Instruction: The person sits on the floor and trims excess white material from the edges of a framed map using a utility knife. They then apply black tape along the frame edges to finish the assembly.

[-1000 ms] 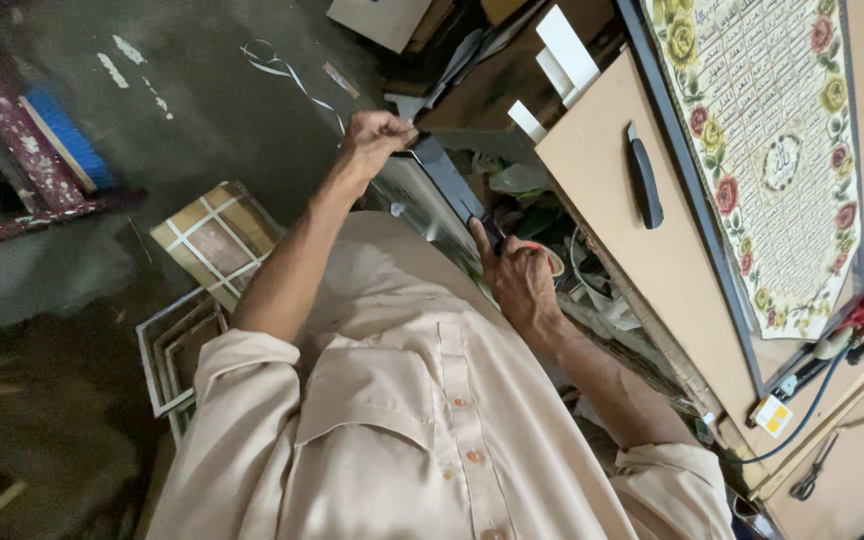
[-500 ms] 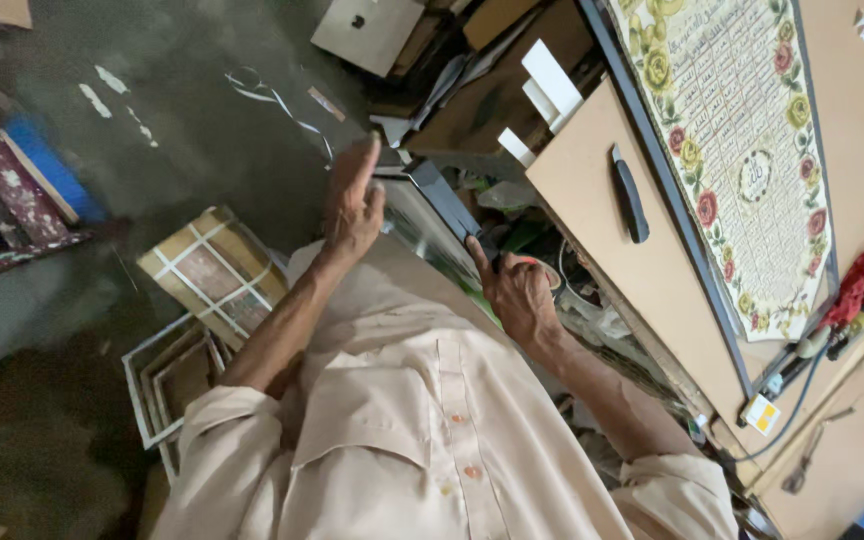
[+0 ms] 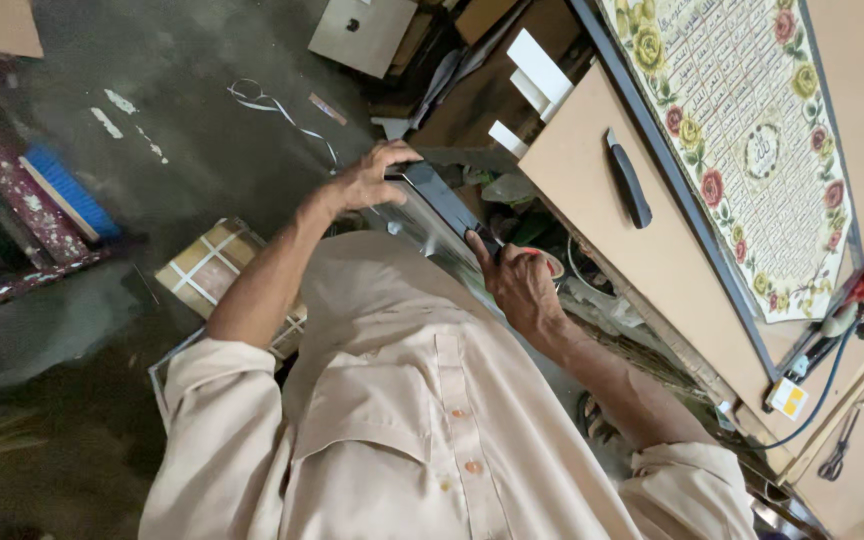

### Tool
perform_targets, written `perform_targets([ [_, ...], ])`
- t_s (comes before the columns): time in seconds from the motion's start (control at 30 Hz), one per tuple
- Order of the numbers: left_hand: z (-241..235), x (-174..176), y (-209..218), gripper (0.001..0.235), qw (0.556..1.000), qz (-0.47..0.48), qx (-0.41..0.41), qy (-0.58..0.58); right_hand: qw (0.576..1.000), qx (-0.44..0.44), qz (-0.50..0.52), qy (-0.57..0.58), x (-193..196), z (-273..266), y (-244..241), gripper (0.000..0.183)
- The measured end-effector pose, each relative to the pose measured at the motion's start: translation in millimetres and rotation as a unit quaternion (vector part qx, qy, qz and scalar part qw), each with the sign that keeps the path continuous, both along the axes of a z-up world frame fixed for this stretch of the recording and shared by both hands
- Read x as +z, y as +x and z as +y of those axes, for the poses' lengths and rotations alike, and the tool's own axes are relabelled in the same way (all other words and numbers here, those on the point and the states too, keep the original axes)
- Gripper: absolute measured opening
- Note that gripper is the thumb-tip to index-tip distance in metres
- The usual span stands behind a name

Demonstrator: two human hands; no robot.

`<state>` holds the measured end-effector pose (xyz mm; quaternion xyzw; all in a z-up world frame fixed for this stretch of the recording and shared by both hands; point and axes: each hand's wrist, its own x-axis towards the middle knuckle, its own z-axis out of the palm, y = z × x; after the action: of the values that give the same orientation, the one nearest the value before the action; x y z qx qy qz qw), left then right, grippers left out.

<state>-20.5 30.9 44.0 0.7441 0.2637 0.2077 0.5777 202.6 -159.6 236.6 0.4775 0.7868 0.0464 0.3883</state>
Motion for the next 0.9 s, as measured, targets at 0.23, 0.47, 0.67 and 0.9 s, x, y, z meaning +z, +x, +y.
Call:
perform_targets([
  [0.23, -60, 72, 20, 0.082, 0.911, 0.12, 0.237, 0.315, 0.999, 0.004, 0.016, 0.042, -8, 0, 17, 0.082],
  [0.47, -110, 64, 58, 0.052, 0.829, 0.121, 0.025, 0.546, 0.998, -0.03, 0.039, 0.024, -6, 6, 19, 0.076],
  [0.67, -48, 67, -29, 0.062, 0.818, 0.35, 0.268, 0.369, 0.998, 0.03, 0.015, 0.048, 2, -4, 4, 0.072],
  [0.9, -66, 65, -44, 0.064, 0.984, -0.017, 0.152, -0.092, 0.998, -0.016, 0.054, 0.021, -8, -33, -23, 0.073],
])
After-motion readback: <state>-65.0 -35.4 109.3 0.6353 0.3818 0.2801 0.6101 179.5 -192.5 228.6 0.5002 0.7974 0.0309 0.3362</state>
